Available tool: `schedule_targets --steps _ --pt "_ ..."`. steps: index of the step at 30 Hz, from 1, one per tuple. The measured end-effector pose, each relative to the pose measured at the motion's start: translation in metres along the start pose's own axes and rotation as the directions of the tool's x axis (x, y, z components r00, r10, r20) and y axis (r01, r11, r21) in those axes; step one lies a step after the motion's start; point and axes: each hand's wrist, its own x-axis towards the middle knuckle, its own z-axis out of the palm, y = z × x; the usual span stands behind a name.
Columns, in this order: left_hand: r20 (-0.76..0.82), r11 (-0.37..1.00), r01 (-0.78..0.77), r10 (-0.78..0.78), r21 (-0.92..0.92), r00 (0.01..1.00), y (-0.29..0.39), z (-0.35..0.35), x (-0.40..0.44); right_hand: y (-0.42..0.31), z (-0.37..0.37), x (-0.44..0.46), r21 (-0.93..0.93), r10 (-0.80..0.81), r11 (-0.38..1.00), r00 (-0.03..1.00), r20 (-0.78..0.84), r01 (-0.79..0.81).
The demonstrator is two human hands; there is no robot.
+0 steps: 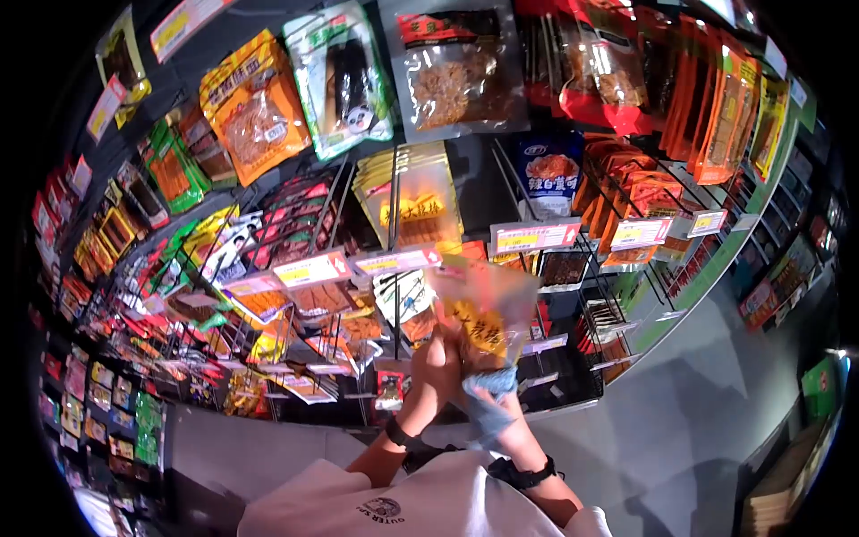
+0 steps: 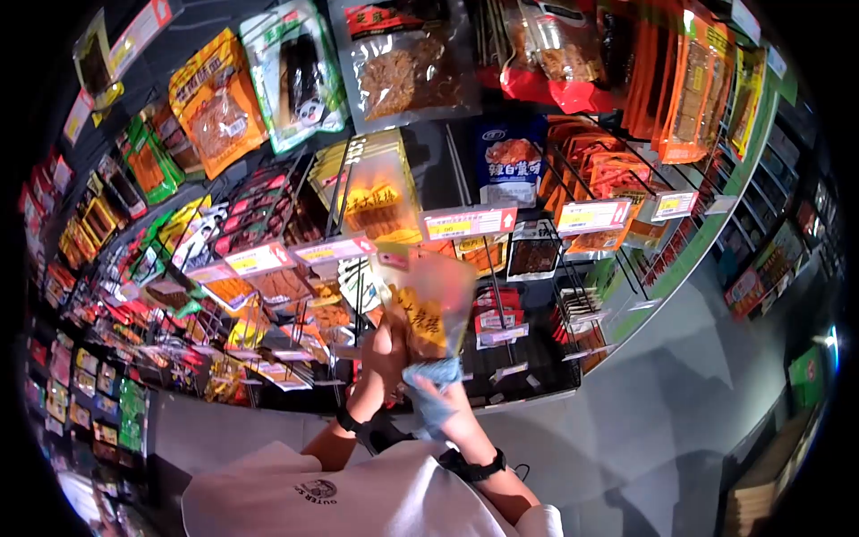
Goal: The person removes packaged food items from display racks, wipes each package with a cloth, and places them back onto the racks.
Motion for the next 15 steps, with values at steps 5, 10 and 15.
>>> schedule_targets --steps 5,10,15 --pt "-0.025 0.918 -0.019 0.009 -0.396 1.000 0.027 -0.045 0.023 0.003 -0.022 0.021 0.034 -0.158 0.986 0.972 -0.172 0.166" --pt "-0.093 0.834 -0.197 0.174 -0.515 0.980 0.013 -0.073 0.072 0.017 -0.037 0.031 0.002 -0.199 0.979 0.963 -0.180 0.203" --pt "-0.335 0.859 -0.423 0.323 -0.289 0.885 0.033 -0.085 0.059 0.021 -0.043 0.047 -0.202 -0.227 0.955 0.973 -0.032 0.216"
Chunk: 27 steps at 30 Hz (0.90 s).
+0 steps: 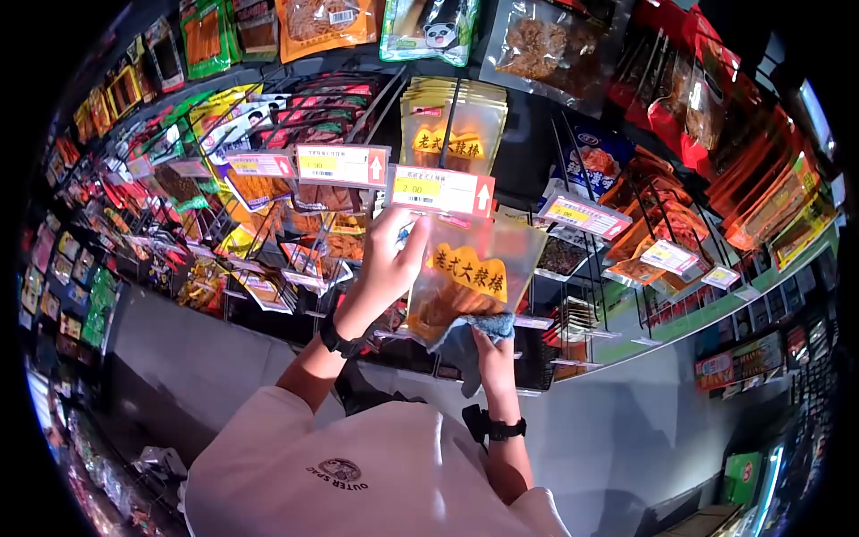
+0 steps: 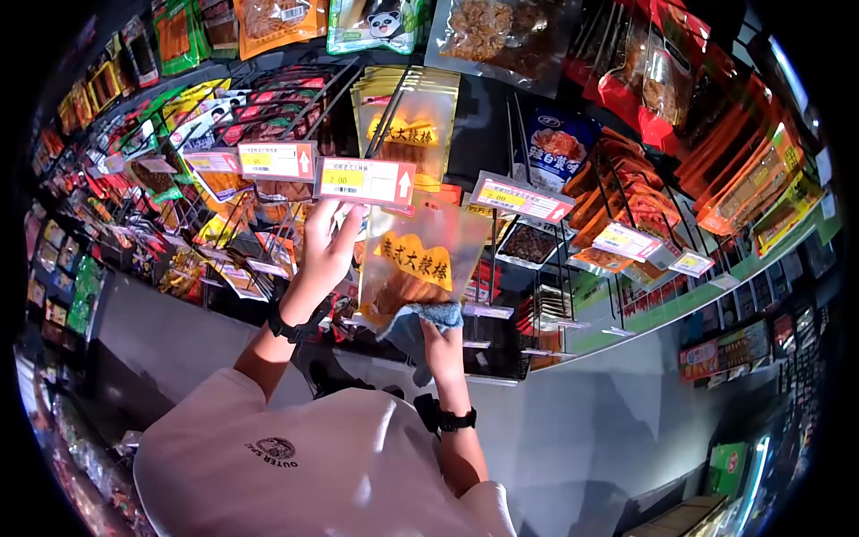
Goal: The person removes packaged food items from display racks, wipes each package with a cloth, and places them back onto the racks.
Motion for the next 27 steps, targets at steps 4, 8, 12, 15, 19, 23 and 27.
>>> schedule_targets --steps 4,8,12,15,19,23,27 --pt "-0.038 0.962 -0.213 0.223 0.172 0.974 0.032 -0.002 -0.003 -0.026 0.002 0.011 -0.126 -0.018 0.991 0.984 0.180 0.041" --pt "-0.056 0.866 -0.254 0.306 0.430 0.950 0.030 -0.009 -0.009 -0.054 0.023 0.031 -0.102 -0.120 0.983 0.950 0.287 0.155" --pt "-0.035 0.790 -0.264 0.338 0.553 0.940 0.014 -0.004 -0.019 -0.054 0.037 0.055 -0.077 -0.140 0.983 0.950 0.279 0.168" --pt "0.051 0.747 -0.234 0.260 0.623 0.964 0.008 -0.003 -0.014 -0.048 0.041 0.065 -0.026 -0.028 0.999 0.972 0.235 0.036" --pt "0.058 0.685 -0.209 0.236 0.698 0.970 -0.002 0.001 -0.007 -0.042 0.043 0.070 0.001 -0.040 0.999 0.979 0.202 0.041" --pt "0.051 0.671 -0.164 0.185 0.723 0.981 -0.001 0.006 -0.003 -0.039 0.041 0.071 -0.035 -0.020 0.999 0.971 0.237 0.029" --pt "0.028 0.708 -0.119 0.139 0.697 0.990 -0.013 0.010 -0.007 -0.035 0.041 0.077 -0.055 0.042 0.998 0.971 0.237 -0.029"
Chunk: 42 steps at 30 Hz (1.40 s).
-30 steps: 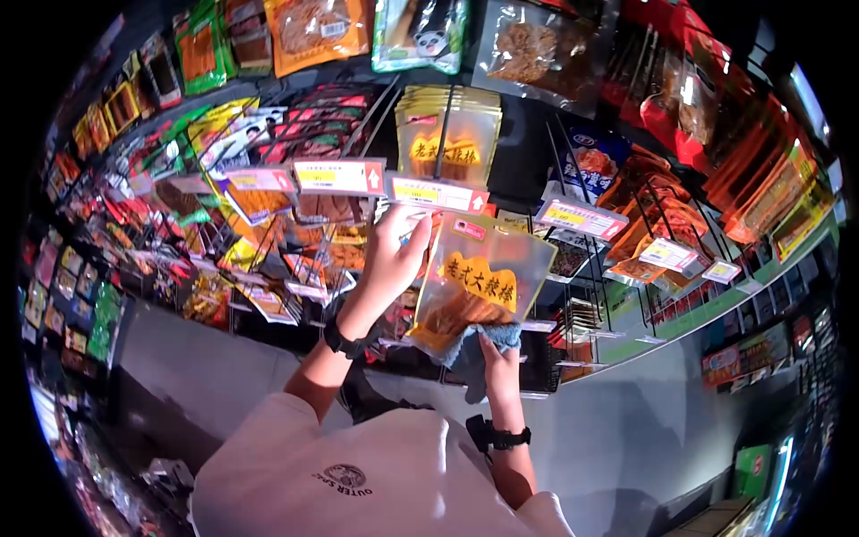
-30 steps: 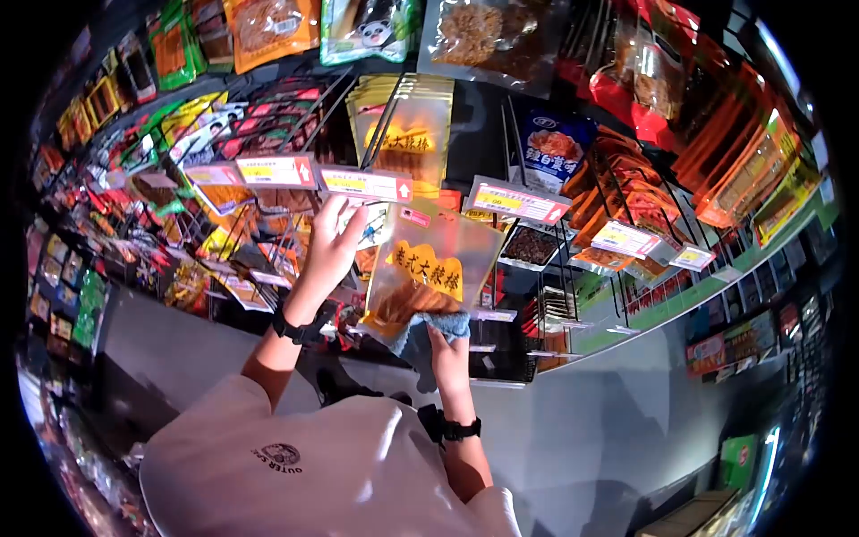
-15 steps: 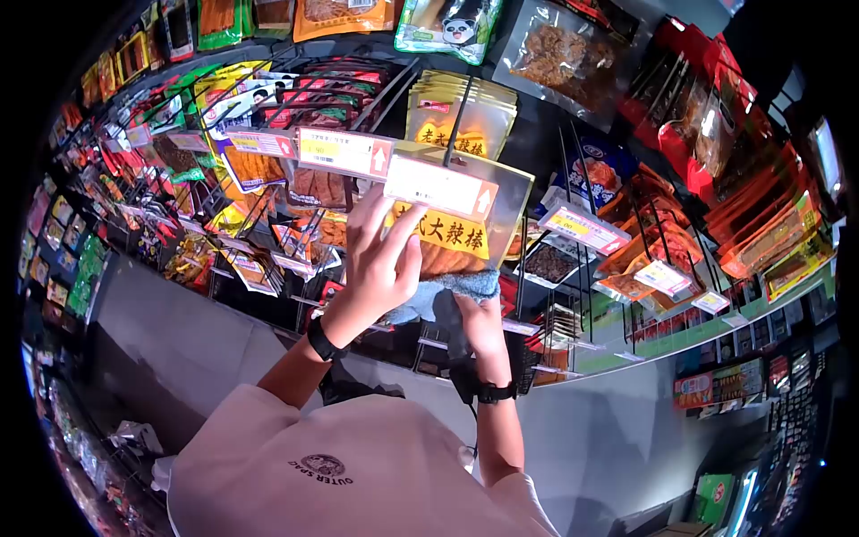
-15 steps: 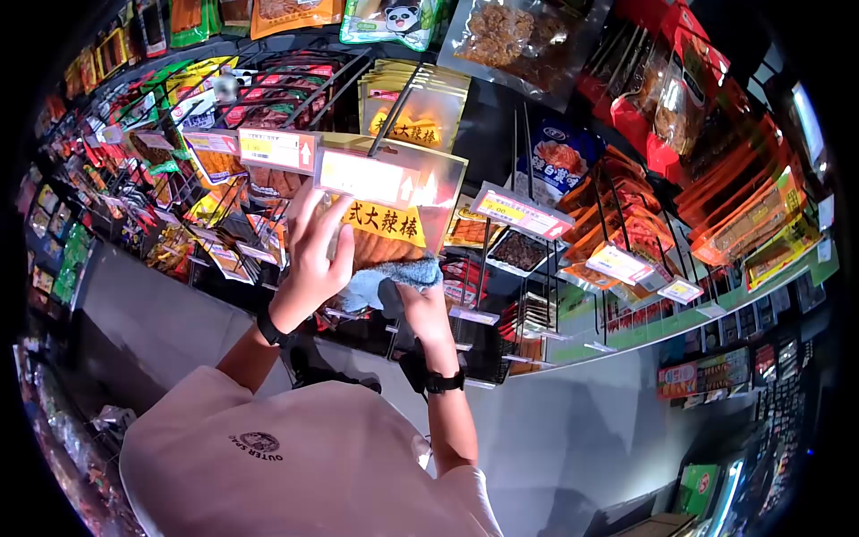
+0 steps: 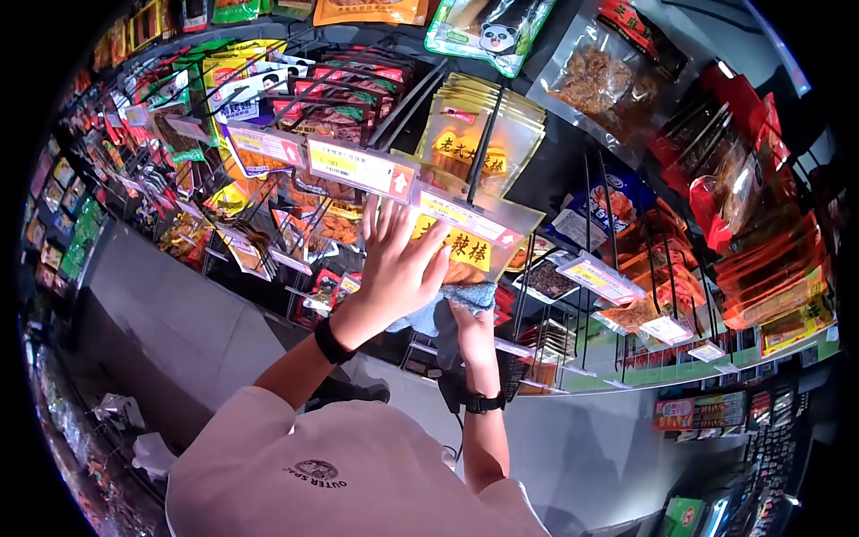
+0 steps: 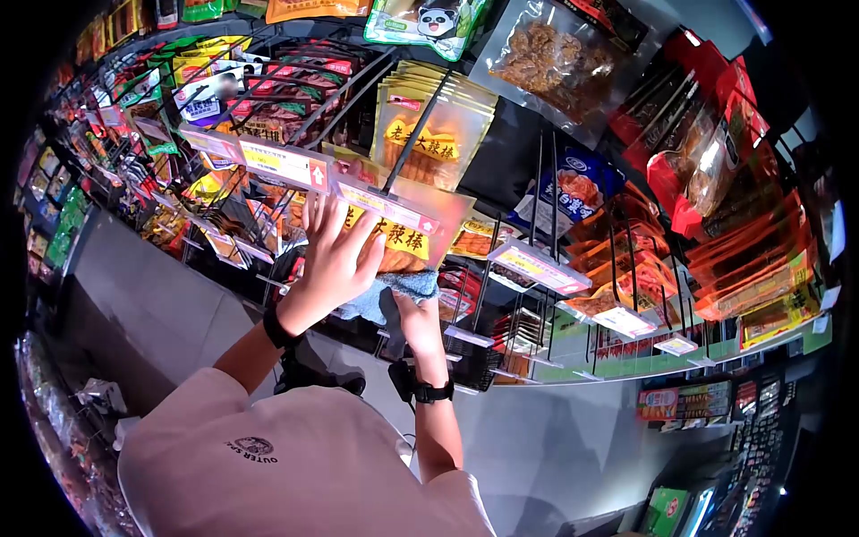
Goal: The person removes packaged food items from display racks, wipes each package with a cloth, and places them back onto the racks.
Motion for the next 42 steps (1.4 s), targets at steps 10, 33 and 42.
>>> schedule_targets --steps 10,33,42 --pt "0.089 0.996 -0.075 0.078 -0.039 0.993 -0.007 -0.010 0.021 -0.006 0.020 0.020 0.058 -0.008 0.998 0.998 -0.066 0.012" --pt "0.851 0.769 0.493 0.122 -0.407 0.511 -0.144 -0.123 -0.044 0.022 0.004 0.028 0.131 0.039 0.991 0.930 -0.365 0.010" --pt "0.679 0.543 0.437 0.404 -0.718 0.613 -0.155 -0.265 0.135 0.040 0.055 -0.023 0.506 0.289 0.856 0.909 -0.300 -0.105"
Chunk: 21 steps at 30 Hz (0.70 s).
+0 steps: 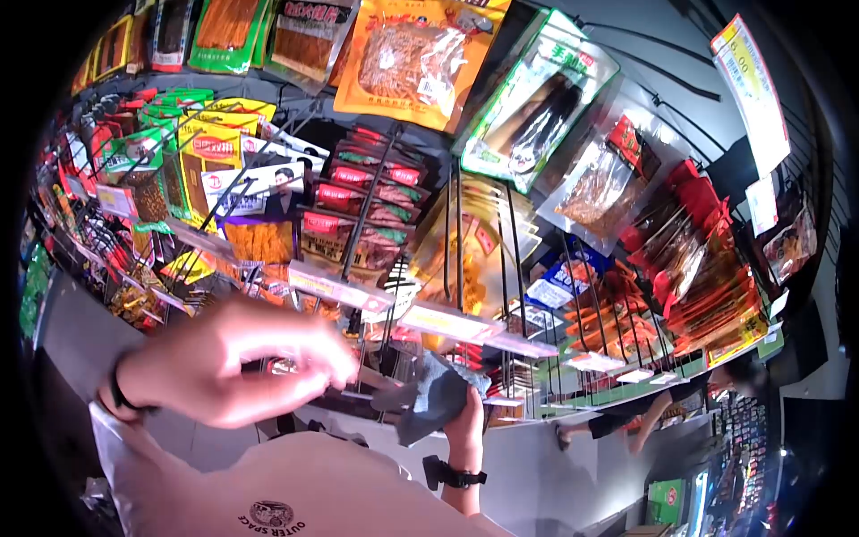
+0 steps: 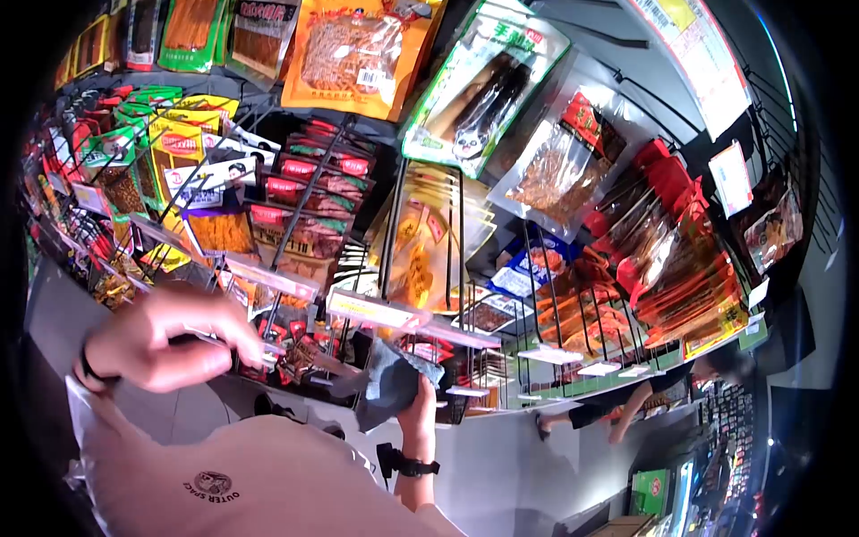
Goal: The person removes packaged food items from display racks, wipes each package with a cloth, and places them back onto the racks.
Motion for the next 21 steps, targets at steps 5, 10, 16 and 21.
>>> schedule_targets --steps 5,10,16,21 --pt "-0.201 0.973 -0.088 0.132 0.214 0.971 0.023 -0.046 0.081 0.011 0.030 -0.010 0.111 -0.001 0.994 0.998 -0.063 0.008" --pt "-0.247 0.778 0.121 0.046 0.617 0.968 -0.004 -0.077 0.175 0.030 0.034 -0.018 0.138 0.026 0.990 0.996 -0.088 -0.013" --pt "-0.228 0.673 0.390 -0.320 0.629 0.920 -0.033 -0.068 0.246 0.044 0.015 -0.028 0.089 0.016 0.996 1.000 -0.004 -0.015" --pt "-0.241 0.921 0.268 -0.202 0.284 0.949 -0.059 -0.065 0.264 0.042 -0.001 -0.037 0.035 0.032 0.999 0.999 0.012 -0.033"
